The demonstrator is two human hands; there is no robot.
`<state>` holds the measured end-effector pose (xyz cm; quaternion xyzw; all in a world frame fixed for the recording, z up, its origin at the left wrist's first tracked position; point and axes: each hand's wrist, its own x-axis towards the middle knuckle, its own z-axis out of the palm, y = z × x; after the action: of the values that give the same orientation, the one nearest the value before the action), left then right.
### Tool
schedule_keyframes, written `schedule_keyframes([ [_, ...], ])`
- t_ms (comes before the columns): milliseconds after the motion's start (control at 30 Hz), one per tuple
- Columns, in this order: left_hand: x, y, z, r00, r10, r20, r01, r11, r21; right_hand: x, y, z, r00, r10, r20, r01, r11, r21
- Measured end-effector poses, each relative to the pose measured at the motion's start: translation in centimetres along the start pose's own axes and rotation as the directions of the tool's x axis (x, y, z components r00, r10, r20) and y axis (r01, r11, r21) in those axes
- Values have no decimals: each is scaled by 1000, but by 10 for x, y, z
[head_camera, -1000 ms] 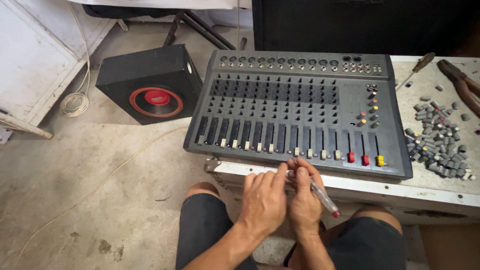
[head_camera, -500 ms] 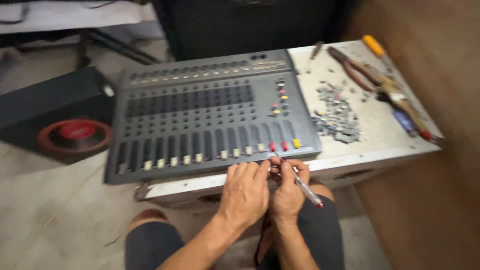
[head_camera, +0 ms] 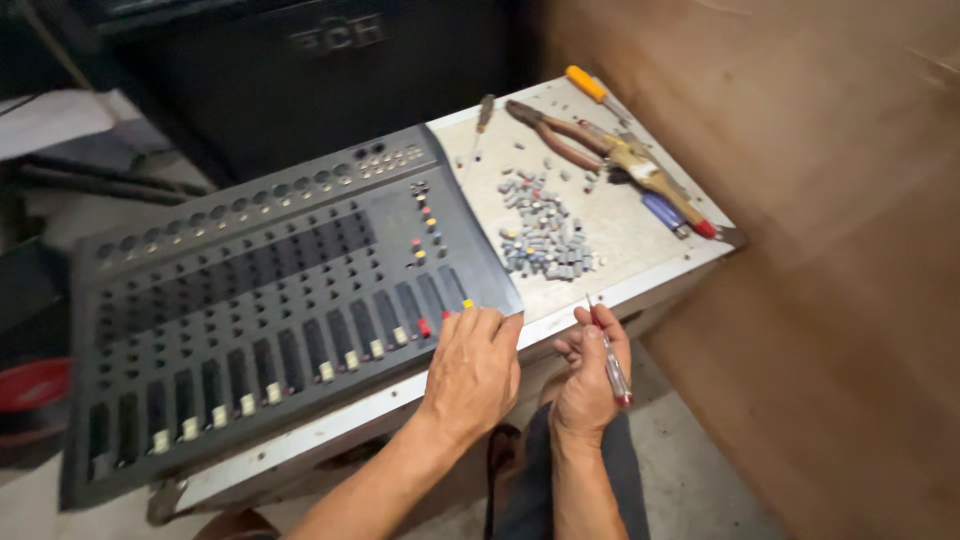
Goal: The person sits on the floor and uses a pen-style screwdriver to work on small mixer fader knob caps one at a time, holding each cap in one hand while working on it with the tool. They occasionally reach to the audio mixer on the table to place or retrieve knob caps, with a pile of caps and hand tools on the workbench.
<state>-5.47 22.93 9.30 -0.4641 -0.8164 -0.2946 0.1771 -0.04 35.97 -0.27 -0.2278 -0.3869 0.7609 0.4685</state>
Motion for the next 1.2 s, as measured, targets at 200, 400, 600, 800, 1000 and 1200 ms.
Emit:
schedule_keyframes([
  [200,39,9,45,995,87,49,-83,994,-69,25,3,-18,994,-36,-99,34,999,-20],
  [400,72,8,86,994,99,48,-96,994,-60,44,10,-19,986,-102,-135,87,990,-110],
  [600,97,4,115,988,78,133,-77,997,-14,50,13,-17,988,-50,-148,20,981,-195],
  [800,113,-1,137,994,36,99,-37,999,3,53,16,-22,990,-22,-142,-1,988,-157],
  [1000,120,-2,150,991,88,105,-93,994,48,55,22,-25,989,-53,-141,36,992,-117],
  [1200,117,-1,158,993,47,110,-61,990,128,55,23,-25,982,-43,-183,29,996,-79],
])
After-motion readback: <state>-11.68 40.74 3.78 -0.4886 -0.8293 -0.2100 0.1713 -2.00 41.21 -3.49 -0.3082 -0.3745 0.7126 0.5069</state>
